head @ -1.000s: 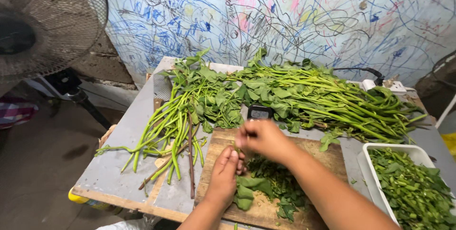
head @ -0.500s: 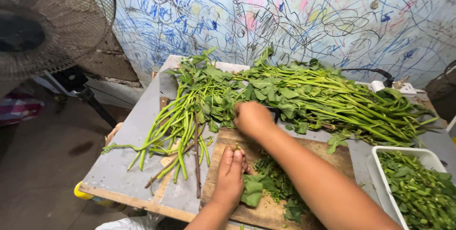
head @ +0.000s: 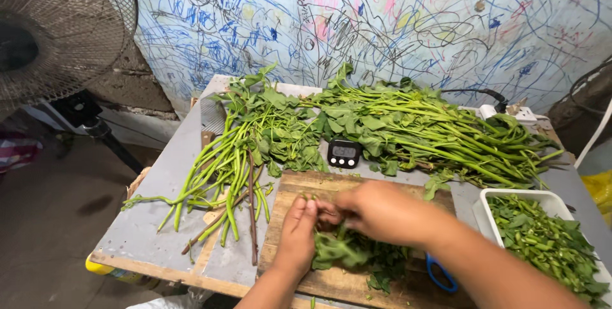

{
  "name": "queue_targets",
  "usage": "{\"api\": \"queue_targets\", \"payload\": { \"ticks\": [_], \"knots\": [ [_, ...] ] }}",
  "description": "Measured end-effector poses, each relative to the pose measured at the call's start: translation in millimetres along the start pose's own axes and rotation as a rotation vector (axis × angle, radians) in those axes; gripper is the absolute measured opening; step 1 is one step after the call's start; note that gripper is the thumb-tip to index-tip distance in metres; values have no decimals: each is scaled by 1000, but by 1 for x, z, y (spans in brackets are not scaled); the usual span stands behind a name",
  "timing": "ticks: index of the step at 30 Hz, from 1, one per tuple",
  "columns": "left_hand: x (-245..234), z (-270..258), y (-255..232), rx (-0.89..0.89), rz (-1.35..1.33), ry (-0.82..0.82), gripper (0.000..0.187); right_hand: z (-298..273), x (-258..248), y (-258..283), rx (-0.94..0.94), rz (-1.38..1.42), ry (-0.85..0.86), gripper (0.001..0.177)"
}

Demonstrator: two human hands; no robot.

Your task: The person uses blue-handled scissors to cut green leafy vegetables on a wooden cutting board, placing the chopped pieces into a white container. The person repeatedly picks up bunches of greens, trims them, and transfers the cut pieces to the container.

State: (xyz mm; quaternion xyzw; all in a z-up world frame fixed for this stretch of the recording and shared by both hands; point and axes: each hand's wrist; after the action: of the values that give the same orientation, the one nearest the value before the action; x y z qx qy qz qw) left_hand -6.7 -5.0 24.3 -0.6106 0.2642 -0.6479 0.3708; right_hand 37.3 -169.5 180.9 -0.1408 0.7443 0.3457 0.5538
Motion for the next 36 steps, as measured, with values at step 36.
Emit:
{"api": "queue_targets", "payload": {
  "ticks": [36],
  "knots": [
    [-24,12,19,38,-195,-176,17,147,40,-60,70,821,-428,24]
  ]
}}
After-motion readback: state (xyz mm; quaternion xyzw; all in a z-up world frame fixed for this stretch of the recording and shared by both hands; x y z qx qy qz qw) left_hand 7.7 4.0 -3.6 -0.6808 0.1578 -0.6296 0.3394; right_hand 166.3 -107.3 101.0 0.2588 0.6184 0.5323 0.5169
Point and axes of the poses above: each hand's wrist, its own z-axis towards the middle knuckle, its own x-axis out of the palm, y = z × x, and after that the axes turned 8 degrees about x, right-handed
